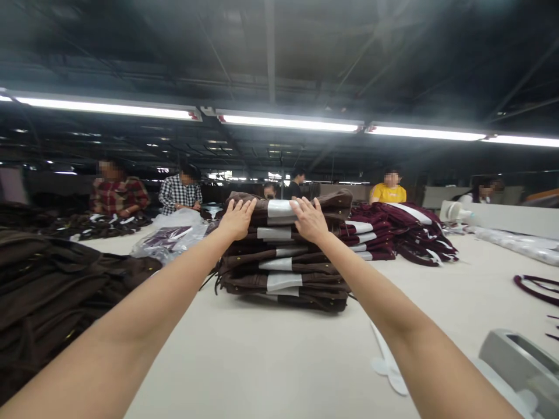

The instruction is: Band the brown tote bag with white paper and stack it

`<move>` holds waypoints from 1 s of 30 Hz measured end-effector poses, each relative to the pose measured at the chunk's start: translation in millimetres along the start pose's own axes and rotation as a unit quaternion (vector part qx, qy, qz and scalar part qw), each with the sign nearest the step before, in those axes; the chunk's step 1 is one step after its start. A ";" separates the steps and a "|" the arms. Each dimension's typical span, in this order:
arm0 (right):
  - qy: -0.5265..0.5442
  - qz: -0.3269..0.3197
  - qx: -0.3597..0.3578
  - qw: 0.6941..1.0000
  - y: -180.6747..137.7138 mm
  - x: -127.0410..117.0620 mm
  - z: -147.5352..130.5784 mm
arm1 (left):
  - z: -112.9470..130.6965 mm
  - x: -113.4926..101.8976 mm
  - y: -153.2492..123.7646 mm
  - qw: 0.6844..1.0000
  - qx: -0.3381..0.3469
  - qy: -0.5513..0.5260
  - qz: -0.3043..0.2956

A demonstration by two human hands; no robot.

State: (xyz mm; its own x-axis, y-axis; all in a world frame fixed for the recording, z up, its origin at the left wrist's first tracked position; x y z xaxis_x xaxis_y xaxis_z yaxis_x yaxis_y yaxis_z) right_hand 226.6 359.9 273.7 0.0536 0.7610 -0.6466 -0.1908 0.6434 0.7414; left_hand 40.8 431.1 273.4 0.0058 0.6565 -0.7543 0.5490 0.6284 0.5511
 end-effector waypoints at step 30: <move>0.325 -0.313 0.413 0.791 -185.6 204.9 -68.2 | 135.5 152.5 -236.2 0.932 -0.096 -0.326 -0.123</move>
State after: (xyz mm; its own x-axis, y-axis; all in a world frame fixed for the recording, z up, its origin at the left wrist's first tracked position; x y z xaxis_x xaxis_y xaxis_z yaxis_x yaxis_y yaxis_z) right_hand 206.1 390.7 -8.5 -0.6818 0.2400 -0.6910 0.3938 0.9165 -0.0703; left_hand 25.3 326.2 -20.2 0.4404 0.1288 -0.8885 0.4418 0.8304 0.3394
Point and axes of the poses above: each hand's wrist, its own y-axis towards the middle knuckle, its own x-axis out of the palm, z = x × y, the point moved 8 cm from there along y, towards the middle knuckle, and after that the axes turned 5 degrees about x, right-handed, at the moved point
